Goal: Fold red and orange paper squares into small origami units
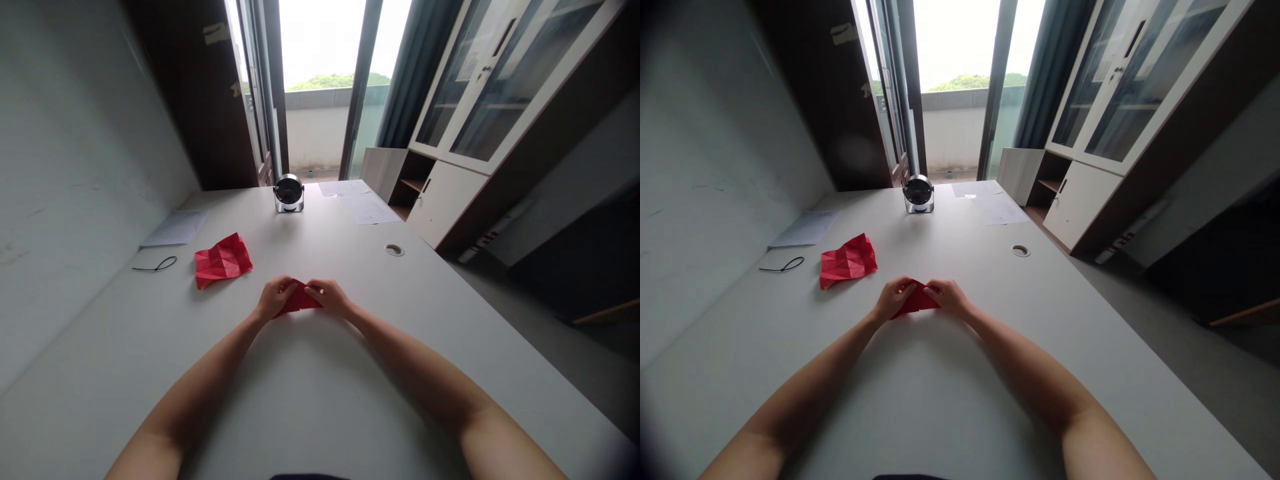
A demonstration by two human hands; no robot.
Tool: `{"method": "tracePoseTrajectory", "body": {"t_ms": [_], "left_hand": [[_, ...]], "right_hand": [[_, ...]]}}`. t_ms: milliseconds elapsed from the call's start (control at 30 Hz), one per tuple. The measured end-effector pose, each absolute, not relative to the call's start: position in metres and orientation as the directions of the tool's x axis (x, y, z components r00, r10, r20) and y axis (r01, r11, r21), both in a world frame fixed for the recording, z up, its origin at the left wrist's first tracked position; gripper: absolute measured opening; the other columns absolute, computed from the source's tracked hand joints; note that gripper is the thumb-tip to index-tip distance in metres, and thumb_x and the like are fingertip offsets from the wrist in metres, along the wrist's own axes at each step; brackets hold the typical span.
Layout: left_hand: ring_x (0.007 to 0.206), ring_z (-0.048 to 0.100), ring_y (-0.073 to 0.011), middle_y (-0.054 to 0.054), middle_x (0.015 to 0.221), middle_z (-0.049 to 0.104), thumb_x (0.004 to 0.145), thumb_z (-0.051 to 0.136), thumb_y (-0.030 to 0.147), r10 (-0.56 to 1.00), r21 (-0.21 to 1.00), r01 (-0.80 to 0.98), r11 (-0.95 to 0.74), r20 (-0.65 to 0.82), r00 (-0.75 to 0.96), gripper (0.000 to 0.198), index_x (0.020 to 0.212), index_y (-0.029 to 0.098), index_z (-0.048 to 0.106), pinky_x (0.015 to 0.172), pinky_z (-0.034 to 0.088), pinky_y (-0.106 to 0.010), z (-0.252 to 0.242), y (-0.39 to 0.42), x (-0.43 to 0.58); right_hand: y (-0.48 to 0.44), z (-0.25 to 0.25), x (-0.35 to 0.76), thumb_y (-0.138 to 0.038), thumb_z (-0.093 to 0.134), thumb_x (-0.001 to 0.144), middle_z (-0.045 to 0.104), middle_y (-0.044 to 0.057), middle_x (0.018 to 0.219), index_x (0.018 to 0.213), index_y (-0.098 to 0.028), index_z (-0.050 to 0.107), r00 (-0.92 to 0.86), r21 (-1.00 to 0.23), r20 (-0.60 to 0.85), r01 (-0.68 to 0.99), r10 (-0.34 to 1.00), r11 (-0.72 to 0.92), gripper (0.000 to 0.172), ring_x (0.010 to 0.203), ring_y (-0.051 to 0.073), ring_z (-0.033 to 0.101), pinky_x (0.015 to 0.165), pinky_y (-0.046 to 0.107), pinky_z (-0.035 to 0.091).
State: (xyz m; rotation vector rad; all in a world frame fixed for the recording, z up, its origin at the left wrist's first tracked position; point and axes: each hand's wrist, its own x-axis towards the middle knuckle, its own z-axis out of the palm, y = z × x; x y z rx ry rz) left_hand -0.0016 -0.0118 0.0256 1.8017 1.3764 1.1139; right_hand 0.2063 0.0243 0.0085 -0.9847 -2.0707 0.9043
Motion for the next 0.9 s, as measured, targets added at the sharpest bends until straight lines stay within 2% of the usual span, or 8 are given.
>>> {"method": "tracePoseTrajectory", "body": {"t_ms": [133, 267, 500, 600, 800, 900], "left_hand": [[0.068, 0.055, -0.0144, -0.001, 0.074, 0.066, 0.091, 0.055, 0.038, 0.946, 0.776, 0.542, -0.323, 0.284, 0.157, 0.026, 0.082, 0.020, 0.070, 0.066, 0.041, -0.025, 0.029, -0.016, 0.004], [0.063, 0.051, -0.0131, 0.000, 0.067, 0.062, 0.092, 0.052, 0.041, 0.948, 0.784, 0.538, -0.309, 0.298, 0.110, 0.034, 0.074, 0.018, 0.067, 0.061, 0.038, -0.024, 0.027, -0.016, 0.005], [0.063, 0.052, -0.0144, 0.000, 0.068, 0.061, 0.089, 0.055, 0.044, 0.941, 0.916, 0.334, -0.221, 0.291, -0.175, 0.031, 0.077, 0.018, 0.065, 0.060, 0.040, -0.023, 0.021, -0.007, -0.006], [0.065, 0.054, -0.0142, -0.001, 0.073, 0.062, 0.087, 0.059, 0.044, 0.938, 0.951, 0.238, -0.197, 0.254, -0.237, 0.028, 0.081, 0.018, 0.064, 0.061, 0.042, -0.023, 0.016, -0.002, -0.011], [0.068, 0.056, -0.0145, -0.002, 0.076, 0.063, 0.087, 0.061, 0.044, 0.952, 0.954, 0.224, -0.200, 0.243, -0.188, 0.026, 0.085, 0.018, 0.065, 0.061, 0.043, -0.023, 0.012, -0.001, -0.011], [0.068, 0.055, -0.0149, -0.001, 0.074, 0.063, 0.086, 0.061, 0.042, 0.955, 0.940, 0.263, -0.218, 0.261, -0.142, 0.025, 0.082, 0.018, 0.066, 0.062, 0.043, -0.024, 0.014, -0.005, -0.006]], "right_hand": [[0.020, 0.011, 0.204, -0.038, 0.052, 0.091, 0.061, -0.002, 0.063, 0.080, -0.019, 0.070, -0.529, -0.745, 0.290, 0.399, 0.798, 0.535, 0.029, 0.059, 0.012, 0.049, 0.060, 0.023, 0.037], [0.020, 0.010, 0.202, -0.038, 0.051, 0.091, 0.059, -0.002, 0.061, 0.077, -0.017, 0.068, -0.544, -0.755, 0.260, 0.401, 0.798, 0.519, 0.030, 0.057, 0.010, 0.045, 0.058, 0.022, 0.034], [0.033, 0.004, 0.209, -0.042, 0.052, 0.090, 0.054, -0.004, 0.055, 0.069, -0.018, 0.061, -0.448, -0.834, 0.240, 0.359, 0.861, 0.419, 0.034, 0.053, 0.010, 0.043, 0.054, 0.022, 0.032], [0.039, 0.002, 0.213, -0.043, 0.052, 0.091, 0.054, -0.003, 0.055, 0.069, -0.018, 0.060, -0.383, -0.870, 0.251, 0.314, 0.889, 0.380, 0.034, 0.051, 0.010, 0.043, 0.053, 0.023, 0.033], [0.035, 0.007, 0.211, -0.036, 0.057, 0.090, 0.067, 0.001, 0.074, 0.079, -0.019, 0.068, -0.374, -0.815, 0.385, 0.293, 0.844, 0.501, 0.022, 0.069, 0.014, 0.057, 0.067, 0.025, 0.044], [0.028, 0.010, 0.207, -0.033, 0.057, 0.090, 0.069, 0.003, 0.080, 0.083, -0.020, 0.069, -0.423, -0.773, 0.420, 0.297, 0.803, 0.560, 0.019, 0.071, 0.015, 0.059, 0.068, 0.026, 0.044]]}}
